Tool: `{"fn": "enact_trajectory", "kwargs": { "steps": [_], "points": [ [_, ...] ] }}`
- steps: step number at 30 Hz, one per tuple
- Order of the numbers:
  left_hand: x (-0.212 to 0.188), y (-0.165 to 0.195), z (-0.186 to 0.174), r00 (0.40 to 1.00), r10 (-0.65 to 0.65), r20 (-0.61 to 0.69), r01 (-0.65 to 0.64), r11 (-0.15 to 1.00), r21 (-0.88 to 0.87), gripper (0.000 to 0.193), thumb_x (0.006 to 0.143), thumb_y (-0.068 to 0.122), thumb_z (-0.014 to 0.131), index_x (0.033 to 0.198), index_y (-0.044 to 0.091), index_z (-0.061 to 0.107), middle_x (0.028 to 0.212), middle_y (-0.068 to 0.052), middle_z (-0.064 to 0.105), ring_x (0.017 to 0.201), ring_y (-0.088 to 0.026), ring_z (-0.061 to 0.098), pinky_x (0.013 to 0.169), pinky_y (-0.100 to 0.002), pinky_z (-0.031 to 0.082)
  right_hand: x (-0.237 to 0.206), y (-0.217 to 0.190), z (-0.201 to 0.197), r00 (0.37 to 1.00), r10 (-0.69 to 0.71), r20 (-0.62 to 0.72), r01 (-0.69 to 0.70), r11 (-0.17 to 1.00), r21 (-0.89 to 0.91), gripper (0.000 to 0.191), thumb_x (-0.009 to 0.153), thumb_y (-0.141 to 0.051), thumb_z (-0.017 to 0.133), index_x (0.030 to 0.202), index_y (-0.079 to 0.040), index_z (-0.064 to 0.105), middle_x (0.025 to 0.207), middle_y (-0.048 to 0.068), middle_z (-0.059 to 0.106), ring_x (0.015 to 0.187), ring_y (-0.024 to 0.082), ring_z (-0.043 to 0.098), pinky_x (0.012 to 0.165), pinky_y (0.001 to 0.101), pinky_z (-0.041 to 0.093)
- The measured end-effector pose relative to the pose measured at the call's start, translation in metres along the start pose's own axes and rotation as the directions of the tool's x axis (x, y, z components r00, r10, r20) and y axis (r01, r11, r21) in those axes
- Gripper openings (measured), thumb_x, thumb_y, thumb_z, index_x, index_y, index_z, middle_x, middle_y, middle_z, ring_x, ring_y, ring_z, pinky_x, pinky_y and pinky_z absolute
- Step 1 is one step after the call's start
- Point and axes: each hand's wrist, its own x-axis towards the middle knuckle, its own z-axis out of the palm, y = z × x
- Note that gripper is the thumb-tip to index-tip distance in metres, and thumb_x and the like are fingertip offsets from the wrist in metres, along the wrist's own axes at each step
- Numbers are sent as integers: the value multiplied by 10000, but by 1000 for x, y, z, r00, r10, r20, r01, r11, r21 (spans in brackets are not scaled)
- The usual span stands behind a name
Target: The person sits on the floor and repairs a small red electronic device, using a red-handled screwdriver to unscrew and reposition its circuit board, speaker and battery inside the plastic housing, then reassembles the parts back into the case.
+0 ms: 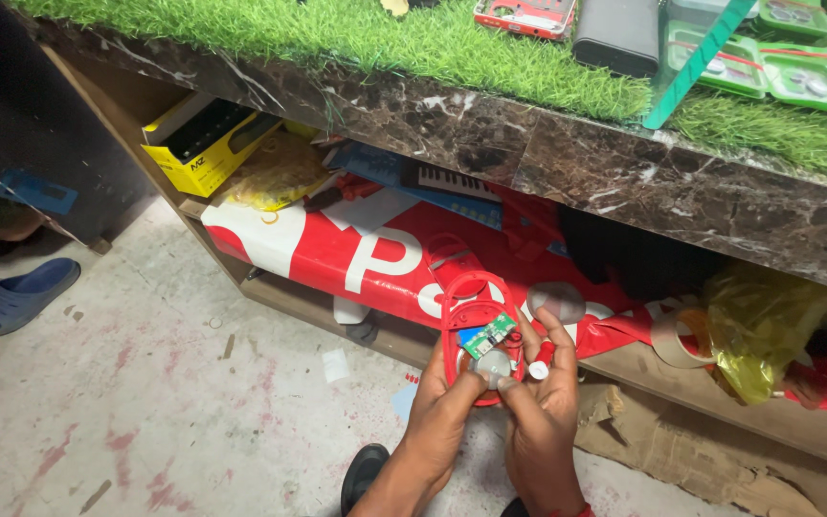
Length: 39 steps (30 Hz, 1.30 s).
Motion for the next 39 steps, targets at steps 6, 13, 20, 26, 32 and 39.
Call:
{"fn": "enact_trajectory", "kwargs": {
  "steps": [6, 13, 20, 26, 32, 39],
  "points": [
    [2, 7, 0, 999, 41, -32, -44, 993, -109, 561, 842, 15, 495, 1403, 41, 521, 1239, -86, 670, 1142, -169, 652, 1013, -342, 523, 0, 2, 0, 1000, 3, 26, -4, 998, 70, 805, 797, 112, 448, 1572, -4, 266, 1534, 229, 460, 1167, 164, 592, 860, 243, 486],
    [1, 8, 2, 994, 96, -42, -101, 986, -130, 539, 836, 5, 478, 1372, -10, 535, 1225, -125, 671, 1124, -194, 664, 1014, -370, 534, -1, -3, 4, 1000, 13, 27, -15, 997, 71, 783, 779, 99, 435, 1543, -1, 294, 1555, 263, 448, 1208, 181, 598, 873, 238, 490],
    [0, 11, 0, 985, 126, -118, -134, 989, -60, 500, 850, 66, 479, 1338, -26, 545, 1137, -144, 695, 978, -217, 700, 749, -377, 613, -1, -7, 9, 999, 32, 43, -35, 997, 62, 765, 800, 86, 430, 1545, -9, 290, 1551, 264, 461, 1234, 177, 594, 804, 237, 484],
    [-1, 9, 1, 976, 181, -122, -187, 981, -44, 526, 838, 58, 496, 1357, -8, 546, 1168, -121, 692, 1041, -176, 687, 876, -345, 596, -2, -9, 10, 998, 17, 57, -20, 998, 53, 751, 836, 76, 442, 1566, -5, 281, 1560, 279, 460, 1206, 187, 590, 810, 243, 472],
    [0, 6, 0, 974, 194, -116, -198, 980, -31, 546, 812, 33, 499, 1354, -6, 553, 1196, -117, 686, 1086, -173, 668, 979, -344, 544, -2, -10, 10, 998, 15, 56, -18, 998, 52, 766, 832, 78, 449, 1575, -5, 280, 1562, 286, 459, 1185, 187, 587, 826, 249, 473],
    [-1, 8, 0, 977, 187, -97, -190, 981, -22, 547, 816, 42, 497, 1359, 3, 546, 1214, -112, 681, 1112, -172, 661, 998, -345, 534, -2, -10, 10, 999, 18, 43, -20, 999, 46, 761, 828, 82, 451, 1567, -8, 291, 1554, 281, 464, 1181, 172, 586, 817, 239, 464]
  ]
}}
